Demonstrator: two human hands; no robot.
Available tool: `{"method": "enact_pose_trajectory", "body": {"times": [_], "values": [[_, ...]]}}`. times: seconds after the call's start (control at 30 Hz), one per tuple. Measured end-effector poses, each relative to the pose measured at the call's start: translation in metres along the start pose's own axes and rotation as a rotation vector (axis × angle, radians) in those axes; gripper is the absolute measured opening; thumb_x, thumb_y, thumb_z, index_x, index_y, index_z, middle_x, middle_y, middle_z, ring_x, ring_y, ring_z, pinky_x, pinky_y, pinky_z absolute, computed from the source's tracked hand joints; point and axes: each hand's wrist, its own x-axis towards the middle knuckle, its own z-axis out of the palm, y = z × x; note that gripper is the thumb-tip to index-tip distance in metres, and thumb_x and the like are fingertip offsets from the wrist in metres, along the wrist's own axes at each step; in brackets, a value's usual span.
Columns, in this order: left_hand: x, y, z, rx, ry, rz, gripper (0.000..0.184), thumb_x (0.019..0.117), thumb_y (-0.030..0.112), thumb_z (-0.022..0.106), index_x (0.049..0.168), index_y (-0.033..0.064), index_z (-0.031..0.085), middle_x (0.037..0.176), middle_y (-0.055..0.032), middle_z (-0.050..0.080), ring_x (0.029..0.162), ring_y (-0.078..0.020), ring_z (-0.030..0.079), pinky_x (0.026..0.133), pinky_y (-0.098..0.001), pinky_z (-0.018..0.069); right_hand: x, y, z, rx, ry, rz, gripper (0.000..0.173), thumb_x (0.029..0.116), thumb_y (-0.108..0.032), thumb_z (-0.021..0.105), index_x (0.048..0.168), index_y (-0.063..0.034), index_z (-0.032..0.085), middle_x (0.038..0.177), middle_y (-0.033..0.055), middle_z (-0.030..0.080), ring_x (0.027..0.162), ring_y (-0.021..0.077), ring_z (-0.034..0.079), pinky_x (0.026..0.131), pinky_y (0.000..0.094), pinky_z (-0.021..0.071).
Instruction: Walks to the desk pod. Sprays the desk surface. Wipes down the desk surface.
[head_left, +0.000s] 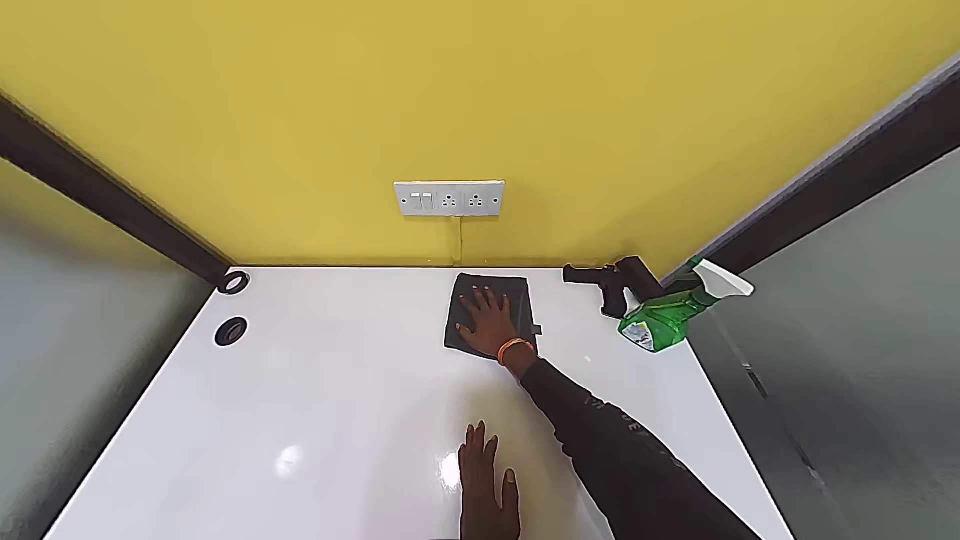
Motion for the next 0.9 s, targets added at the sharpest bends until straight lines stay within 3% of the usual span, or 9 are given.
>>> {"method": "enact_pose_trajectory", "body": {"times": [0.23,0.43,0.67,0.9], "values": [[0.001,0.001,0.001,0.041,0.009,0.024,0.044,0.1038,0.028,0.045,0.136,0.0023,0.061,0.156,-0.0209,0.046,0.151,-0.039,0.034,0.123,-0.0622,0.0219,0.056,-0.032,0.001,0.046,-0.024,-0.101,0.075,0.0947,-0.072,0.04,0.161,-0.0367,0.034,0.172,0.0048,0.021,0.159,0.0364,0.012,0.119,0.0757,0.006],[0.002,0.001,0.001,0.069,0.025,0.046,0.043,0.1036,0.028,0.045,0.134,0.0016,0.062,0.153,-0.0221,0.049,0.148,-0.0412,0.038,0.121,-0.0637,0.0255,0.064,-0.036,0.002,0.092,-0.001,-0.099,0.058,0.1036,-0.055,0.035,0.158,-0.0363,0.041,0.171,0.0021,0.027,0.16,0.0312,0.014,0.122,0.0716,0.0062],[0.004,0.003,0.004,0.104,0.011,0.009,0.041,0.1015,0.024,0.048,0.132,0.0016,0.063,0.154,-0.0208,0.049,0.148,-0.0401,0.038,0.121,-0.0618,0.0259,0.035,-0.004,0.004,0.157,-0.001,-0.223,0.051,0.1045,-0.048,0.041,0.153,-0.0354,0.049,0.167,-0.0036,0.035,0.159,0.0226,0.019,0.126,0.0636,0.0086],[0.004,0.002,0.009,0.177,0.013,0.034,0.045,0.1028,0.03,0.043,0.131,0.0023,0.064,0.152,-0.0208,0.05,0.148,-0.0401,0.038,0.122,-0.0602,0.0268,-0.054,0.041,0.003,0.198,-0.015,-0.26,0.047,0.1061,-0.039,0.041,0.151,-0.0294,0.052,0.166,-0.0016,0.037,0.158,0.0246,0.023,0.126,0.0633,0.0106]]}}
